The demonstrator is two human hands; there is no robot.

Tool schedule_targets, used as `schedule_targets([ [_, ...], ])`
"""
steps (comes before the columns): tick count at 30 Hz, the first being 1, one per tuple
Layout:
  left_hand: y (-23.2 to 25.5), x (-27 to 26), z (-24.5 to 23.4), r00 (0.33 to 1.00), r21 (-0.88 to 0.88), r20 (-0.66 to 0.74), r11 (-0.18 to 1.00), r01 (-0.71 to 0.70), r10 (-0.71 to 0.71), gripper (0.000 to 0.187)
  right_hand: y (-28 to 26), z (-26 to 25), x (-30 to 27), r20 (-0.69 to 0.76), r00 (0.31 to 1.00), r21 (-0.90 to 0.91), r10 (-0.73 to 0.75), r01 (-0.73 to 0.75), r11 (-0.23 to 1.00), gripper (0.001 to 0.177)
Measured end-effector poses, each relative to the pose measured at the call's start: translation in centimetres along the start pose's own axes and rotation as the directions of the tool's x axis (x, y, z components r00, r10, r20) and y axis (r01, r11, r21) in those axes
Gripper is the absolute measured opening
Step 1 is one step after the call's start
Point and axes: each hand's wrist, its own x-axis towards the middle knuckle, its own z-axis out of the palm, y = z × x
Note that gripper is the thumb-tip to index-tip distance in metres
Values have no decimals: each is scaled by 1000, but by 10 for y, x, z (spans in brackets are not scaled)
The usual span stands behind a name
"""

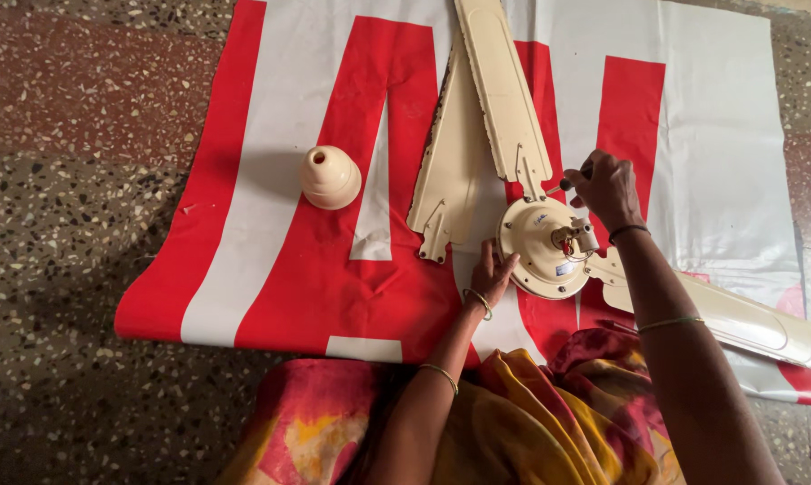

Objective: The person attaches fan blades to the central motor housing using a screwdriver and screws. They position each blade, insert screws, and tighten them to secure the blades to the hub.

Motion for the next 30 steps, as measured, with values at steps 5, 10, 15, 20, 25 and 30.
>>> schedule_targets([
  [5,7,0,-3,1000,-53,28,999,3,-2,54,-7,1,0,27,999,-40,21,-20,999,27],
  [10,6,-1,-2,1000,-39,29,999,7,-6,52,2,7,2,45,998,-42,32,-30,999,26],
  [15,5,0,-1,999,-81,21,996,-48,49,51,9,6,12,43,990,-178,-137,142,974,29],
  [20,7,0,0,1000,-45,19,999,-15,16,53,8,1,19,132,982,-80,-138,149,986,20],
  [25,7,-2,0,997,-25,9,996,80,-80,54,3,6,14,79,996,-204,50,-33,978,23],
  [30,6,0,-1,997,-95,-3,993,-75,75,55,5,-1,19,35,993,-263,-114,119,957,32],
])
